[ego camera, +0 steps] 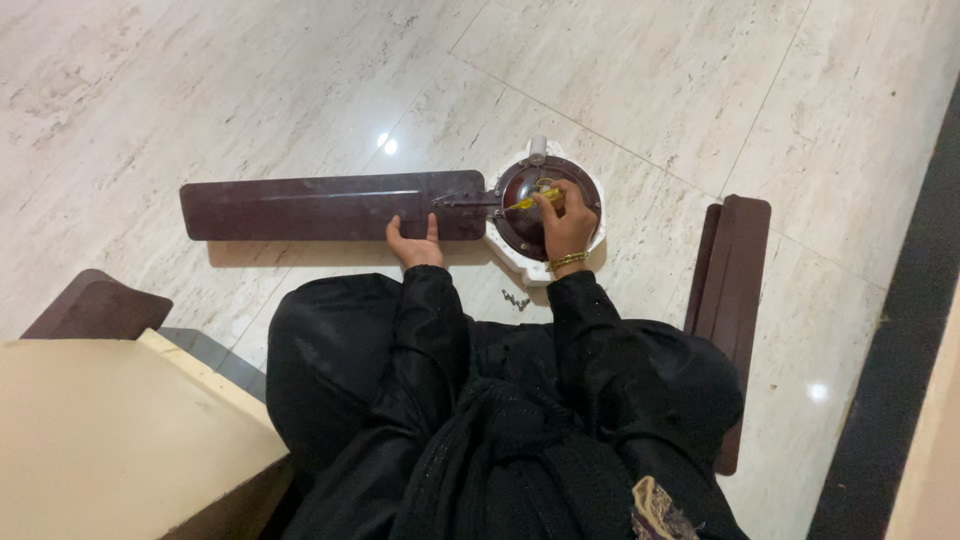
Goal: The person attaches two fan blades to the central motor housing on the floor, using a screwdriver to tighten the screws securing each blade.
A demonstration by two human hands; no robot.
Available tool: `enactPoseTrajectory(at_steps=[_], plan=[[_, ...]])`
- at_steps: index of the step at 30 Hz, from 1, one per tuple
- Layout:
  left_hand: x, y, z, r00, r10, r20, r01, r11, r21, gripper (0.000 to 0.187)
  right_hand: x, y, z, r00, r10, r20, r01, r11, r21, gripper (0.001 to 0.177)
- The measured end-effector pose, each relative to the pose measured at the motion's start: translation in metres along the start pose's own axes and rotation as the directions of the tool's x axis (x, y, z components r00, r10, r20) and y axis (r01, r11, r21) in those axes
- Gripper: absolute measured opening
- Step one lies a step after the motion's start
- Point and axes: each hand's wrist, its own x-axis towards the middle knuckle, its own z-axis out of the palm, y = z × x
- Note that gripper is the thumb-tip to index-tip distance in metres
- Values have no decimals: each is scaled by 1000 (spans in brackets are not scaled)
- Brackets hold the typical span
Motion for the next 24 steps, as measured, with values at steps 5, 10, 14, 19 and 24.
enactPoseTrajectory(at_steps=[5, 10, 14, 19, 24], plan=[[0, -2, -5, 1000, 16, -18, -16, 1000, -1, 39, 2, -14, 0, 979, -151, 134, 148, 988, 32, 32], [1, -4, -4, 999, 16, -35, -16, 1000, 7, 40, 5, -27, -3, 940, -215, 266, 166, 967, 195, 34], [1, -4, -5, 998, 32, -56, -31, 999, 13, 40, 2, -31, 4, 929, -99, 357, -12, 955, 295, 26], [1, -7, -3, 996, 42, -79, -40, 999, 25, 40, -2, -32, 16, 933, -123, 339, 18, 955, 297, 18], [-3, -5, -1, 994, 36, -100, -35, 999, 16, 40, -1, -29, 18, 985, -25, 171, 3, 992, 123, 20]])
